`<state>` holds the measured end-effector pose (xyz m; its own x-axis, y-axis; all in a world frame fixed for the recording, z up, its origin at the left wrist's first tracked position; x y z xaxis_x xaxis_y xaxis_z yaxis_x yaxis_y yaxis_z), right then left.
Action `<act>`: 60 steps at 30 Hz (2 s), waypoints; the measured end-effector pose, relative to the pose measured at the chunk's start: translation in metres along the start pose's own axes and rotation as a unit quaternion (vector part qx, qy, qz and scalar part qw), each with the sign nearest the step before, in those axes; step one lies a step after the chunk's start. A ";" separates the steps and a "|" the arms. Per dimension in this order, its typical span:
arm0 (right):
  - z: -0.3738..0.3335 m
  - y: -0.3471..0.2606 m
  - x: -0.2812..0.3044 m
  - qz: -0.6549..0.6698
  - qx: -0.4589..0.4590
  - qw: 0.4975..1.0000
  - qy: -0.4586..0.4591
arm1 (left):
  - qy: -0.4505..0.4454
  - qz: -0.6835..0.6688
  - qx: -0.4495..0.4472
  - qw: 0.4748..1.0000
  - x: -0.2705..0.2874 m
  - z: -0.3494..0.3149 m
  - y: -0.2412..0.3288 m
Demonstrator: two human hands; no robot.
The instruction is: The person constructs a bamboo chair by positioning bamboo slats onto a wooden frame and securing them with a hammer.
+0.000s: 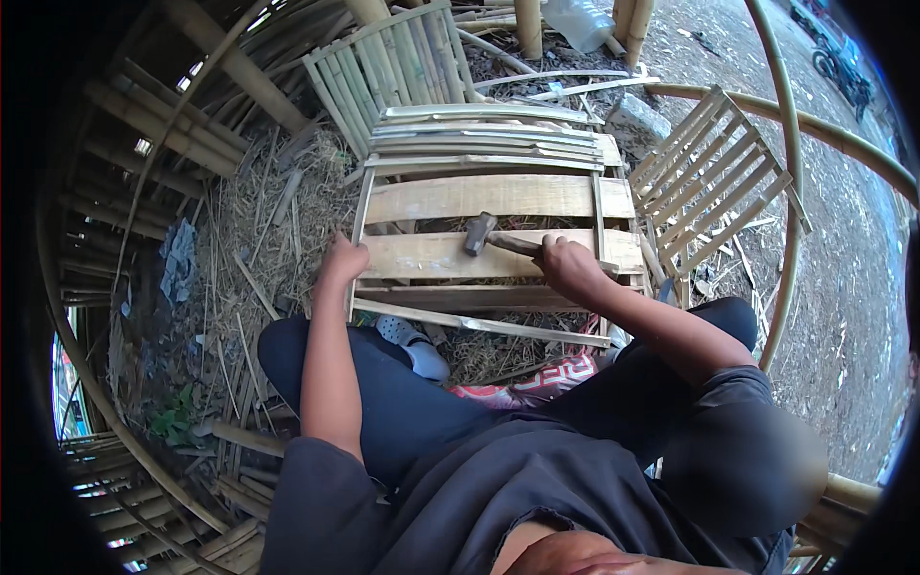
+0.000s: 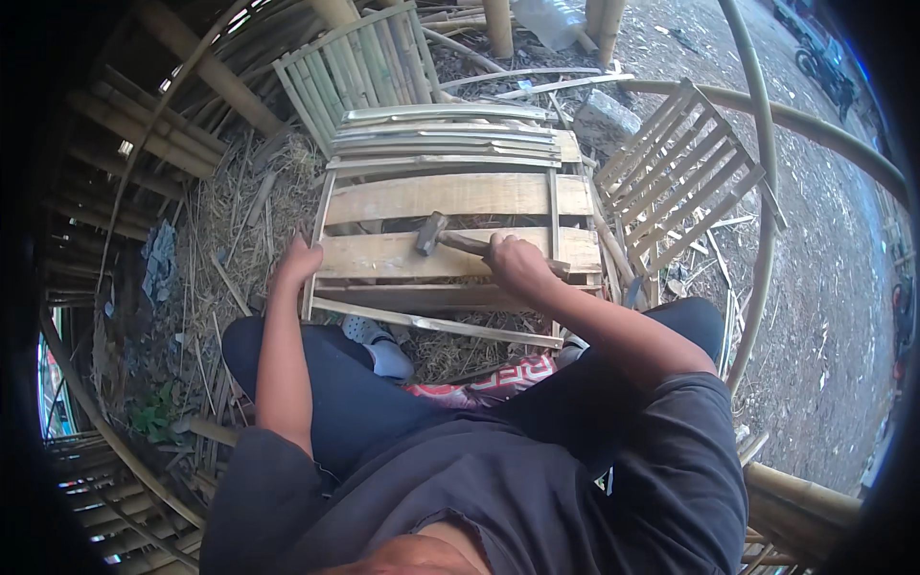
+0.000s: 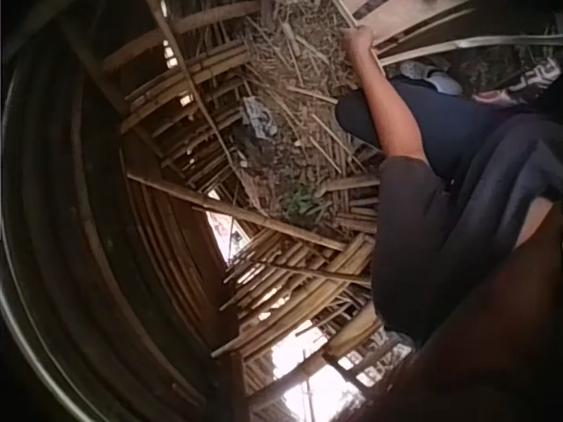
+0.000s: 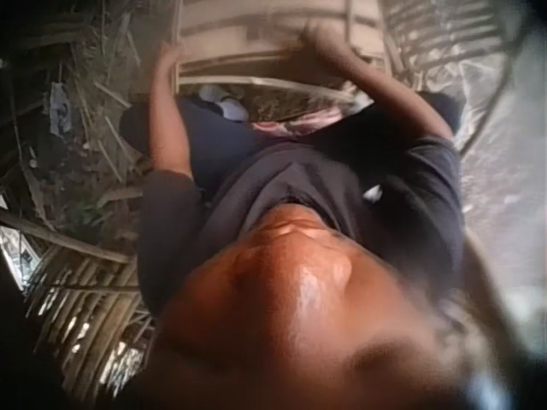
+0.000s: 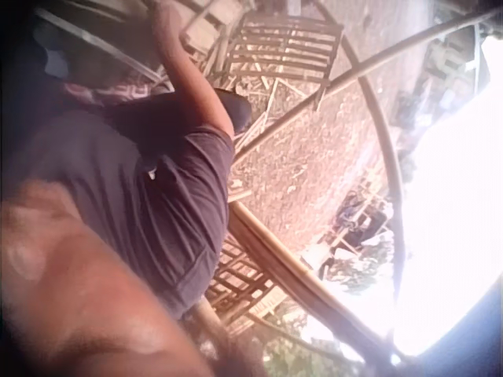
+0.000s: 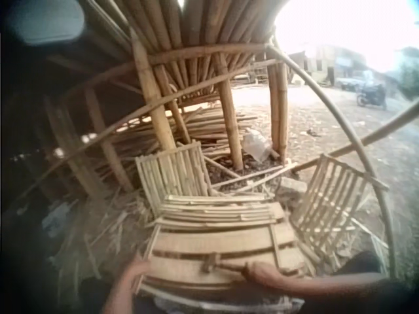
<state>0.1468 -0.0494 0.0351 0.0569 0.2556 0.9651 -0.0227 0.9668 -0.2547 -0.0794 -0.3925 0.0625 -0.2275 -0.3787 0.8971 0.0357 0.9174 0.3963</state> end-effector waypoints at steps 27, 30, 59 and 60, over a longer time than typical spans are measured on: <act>-0.045 0.152 0.036 0.314 -0.279 0.905 0.061 | 0.143 -0.062 0.056 0.986 0.014 -0.037 -0.032; -0.044 0.147 0.041 0.335 -0.266 0.900 0.089 | 0.160 -0.067 0.050 0.984 0.016 -0.033 -0.040; -0.086 0.198 0.042 0.100 -0.393 0.914 -0.004 | 0.152 0.074 -0.121 0.978 -0.035 -0.070 0.023; -0.091 0.205 0.048 0.092 -0.409 0.908 -0.001 | 0.149 0.077 -0.122 0.978 -0.033 -0.073 0.028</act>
<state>0.2360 0.1614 0.0234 0.1263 0.4146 0.9012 0.7167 0.5900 -0.3719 0.0003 -0.3635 0.0583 0.0910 -0.2898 0.9528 0.2864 0.9239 0.2536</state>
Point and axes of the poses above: each hand's wrist, its own z-axis towards the middle knuckle, its own x-axis out of the back of the hand, y = z × x, the point moved 10 cm from there along z, towards the middle knuckle, and after that the axes turned 1 degree about x, right-handed, at the moved point
